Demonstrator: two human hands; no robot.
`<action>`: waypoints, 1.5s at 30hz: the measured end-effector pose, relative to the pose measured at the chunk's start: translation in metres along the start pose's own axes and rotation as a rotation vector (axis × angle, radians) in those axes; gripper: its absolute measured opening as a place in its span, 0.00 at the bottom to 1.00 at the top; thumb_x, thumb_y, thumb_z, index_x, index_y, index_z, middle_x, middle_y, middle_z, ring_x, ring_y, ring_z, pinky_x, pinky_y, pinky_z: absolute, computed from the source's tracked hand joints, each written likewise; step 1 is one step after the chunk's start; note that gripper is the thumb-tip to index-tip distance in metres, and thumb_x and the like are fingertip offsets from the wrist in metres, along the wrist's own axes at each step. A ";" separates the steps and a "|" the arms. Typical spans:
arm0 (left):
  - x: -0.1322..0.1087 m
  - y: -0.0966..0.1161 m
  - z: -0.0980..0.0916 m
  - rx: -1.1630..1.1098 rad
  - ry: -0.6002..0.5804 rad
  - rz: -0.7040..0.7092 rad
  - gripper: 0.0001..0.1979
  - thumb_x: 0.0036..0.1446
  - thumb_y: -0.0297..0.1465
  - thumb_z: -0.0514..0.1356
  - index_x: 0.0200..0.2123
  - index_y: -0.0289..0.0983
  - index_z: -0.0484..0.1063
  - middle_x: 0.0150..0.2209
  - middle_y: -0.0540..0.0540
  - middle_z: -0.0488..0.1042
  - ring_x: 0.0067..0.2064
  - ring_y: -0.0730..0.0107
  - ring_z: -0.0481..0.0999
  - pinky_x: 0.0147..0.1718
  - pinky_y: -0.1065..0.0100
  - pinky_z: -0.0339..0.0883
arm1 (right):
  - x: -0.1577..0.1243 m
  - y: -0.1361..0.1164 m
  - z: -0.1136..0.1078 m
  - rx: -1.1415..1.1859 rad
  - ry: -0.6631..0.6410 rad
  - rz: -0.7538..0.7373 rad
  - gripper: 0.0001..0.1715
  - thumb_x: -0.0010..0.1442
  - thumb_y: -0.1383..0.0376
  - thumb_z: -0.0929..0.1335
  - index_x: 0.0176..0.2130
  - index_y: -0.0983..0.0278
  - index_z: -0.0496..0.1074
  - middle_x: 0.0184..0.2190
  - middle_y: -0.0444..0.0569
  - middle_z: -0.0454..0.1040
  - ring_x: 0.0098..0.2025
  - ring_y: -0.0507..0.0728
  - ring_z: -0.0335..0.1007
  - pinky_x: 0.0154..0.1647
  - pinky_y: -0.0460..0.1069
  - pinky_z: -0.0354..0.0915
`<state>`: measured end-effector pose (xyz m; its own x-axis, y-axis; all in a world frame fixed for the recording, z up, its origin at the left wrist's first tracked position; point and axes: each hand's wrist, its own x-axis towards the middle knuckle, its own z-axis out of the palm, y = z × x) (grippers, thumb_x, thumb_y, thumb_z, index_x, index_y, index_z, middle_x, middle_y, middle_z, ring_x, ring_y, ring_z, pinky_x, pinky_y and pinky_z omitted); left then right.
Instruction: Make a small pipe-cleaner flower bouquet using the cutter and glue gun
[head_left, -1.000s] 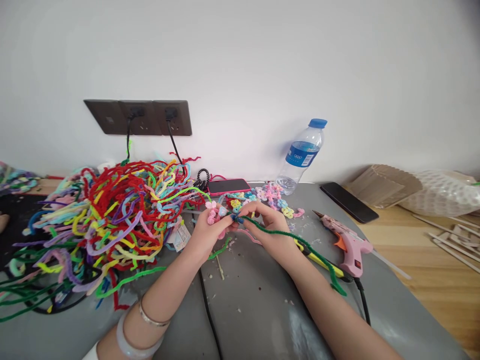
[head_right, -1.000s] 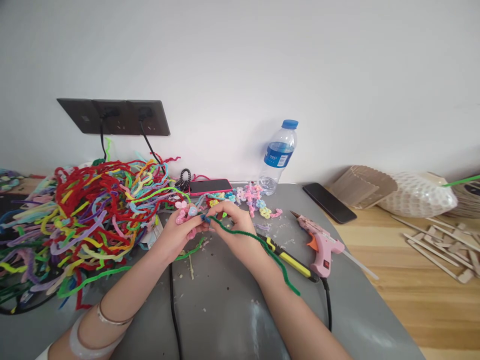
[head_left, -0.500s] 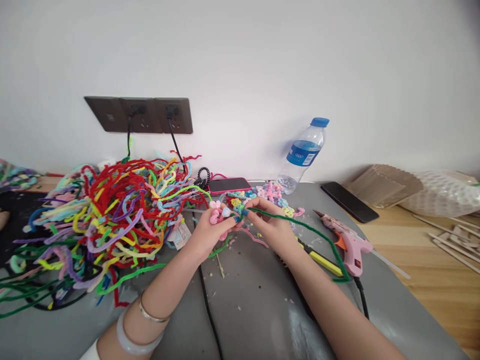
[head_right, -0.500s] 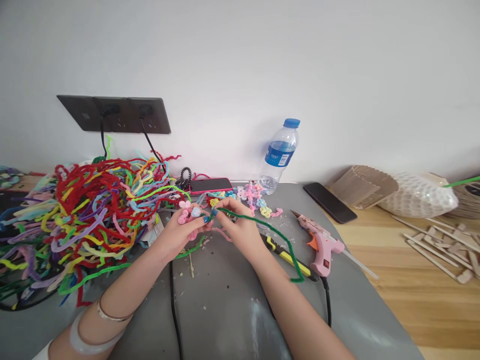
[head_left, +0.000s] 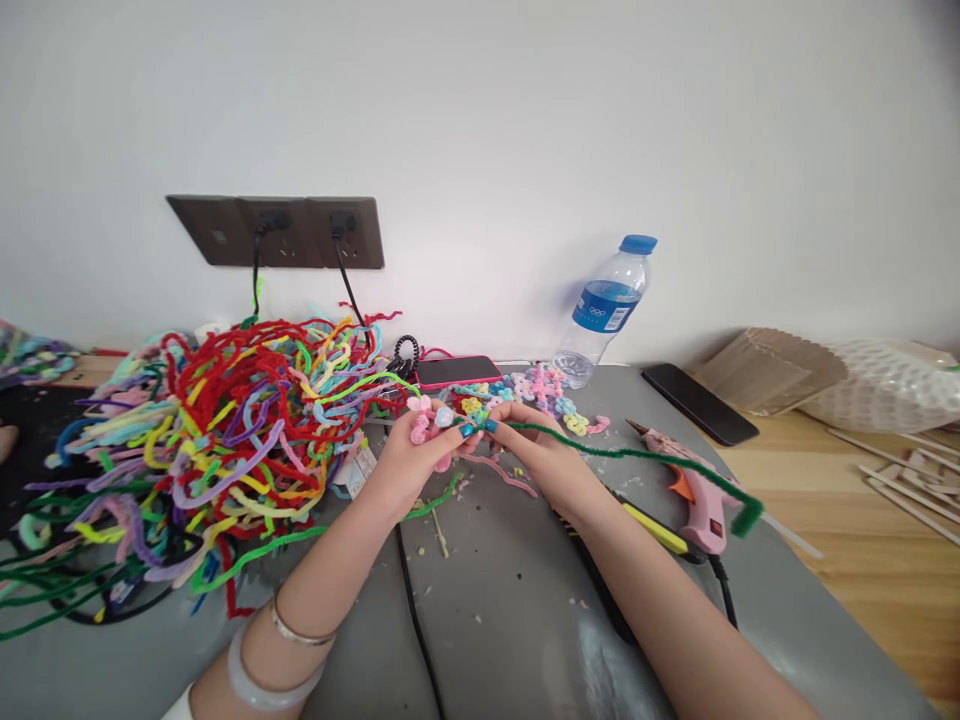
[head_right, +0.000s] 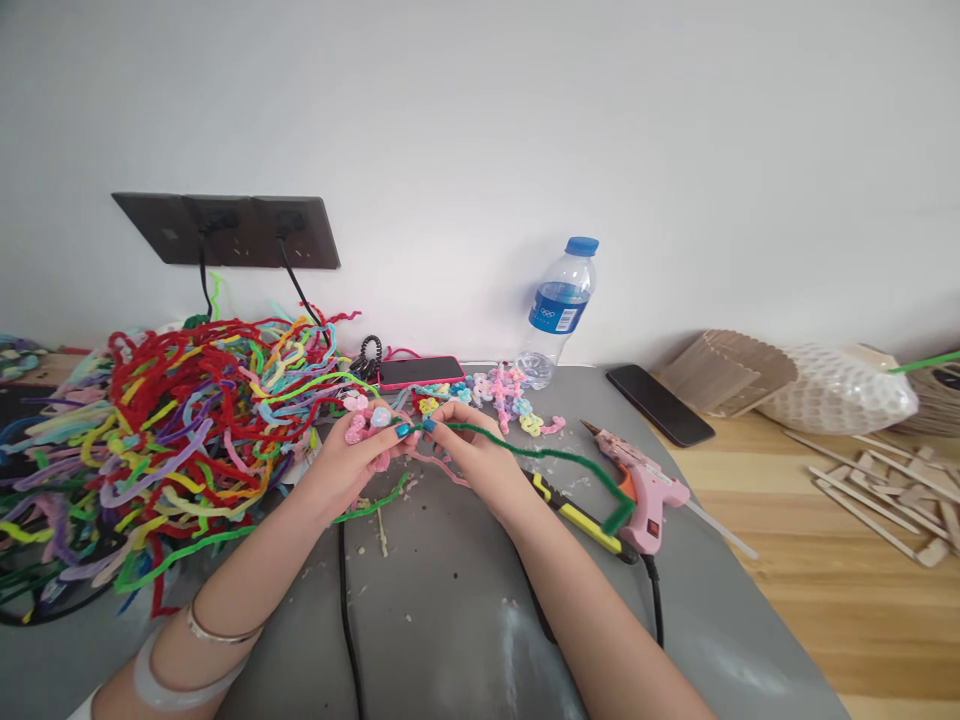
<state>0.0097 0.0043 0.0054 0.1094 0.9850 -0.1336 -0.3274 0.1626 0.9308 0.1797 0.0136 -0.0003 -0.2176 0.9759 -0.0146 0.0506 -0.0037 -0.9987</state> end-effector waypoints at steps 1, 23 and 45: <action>0.000 0.000 0.000 -0.012 -0.010 0.002 0.15 0.43 0.35 0.73 0.28 0.36 0.71 0.28 0.49 0.76 0.31 0.70 0.77 0.34 0.68 0.72 | 0.000 0.000 0.000 0.017 0.006 -0.005 0.15 0.55 0.53 0.71 0.30 0.61 0.71 0.29 0.44 0.69 0.31 0.53 0.65 0.32 0.47 0.61; 0.001 0.005 0.000 -0.262 0.008 -0.005 0.19 0.48 0.43 0.69 0.38 0.36 0.74 0.28 0.48 0.76 0.37 0.64 0.81 0.35 0.69 0.75 | 0.004 0.006 0.012 0.523 0.096 0.030 0.22 0.44 0.53 0.78 0.32 0.59 0.69 0.28 0.42 0.72 0.31 0.53 0.68 0.38 0.50 0.67; -0.001 0.002 0.006 -0.310 0.029 0.079 0.22 0.39 0.31 0.76 0.40 0.38 0.75 0.40 0.48 0.80 0.41 0.66 0.82 0.40 0.69 0.75 | 0.004 0.006 0.010 0.611 0.063 0.060 0.18 0.46 0.55 0.79 0.29 0.59 0.71 0.29 0.41 0.74 0.30 0.51 0.68 0.38 0.48 0.67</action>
<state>0.0146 0.0036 0.0097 0.0470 0.9958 -0.0790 -0.6045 0.0913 0.7913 0.1696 0.0150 -0.0067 -0.1729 0.9811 -0.0872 -0.5111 -0.1651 -0.8435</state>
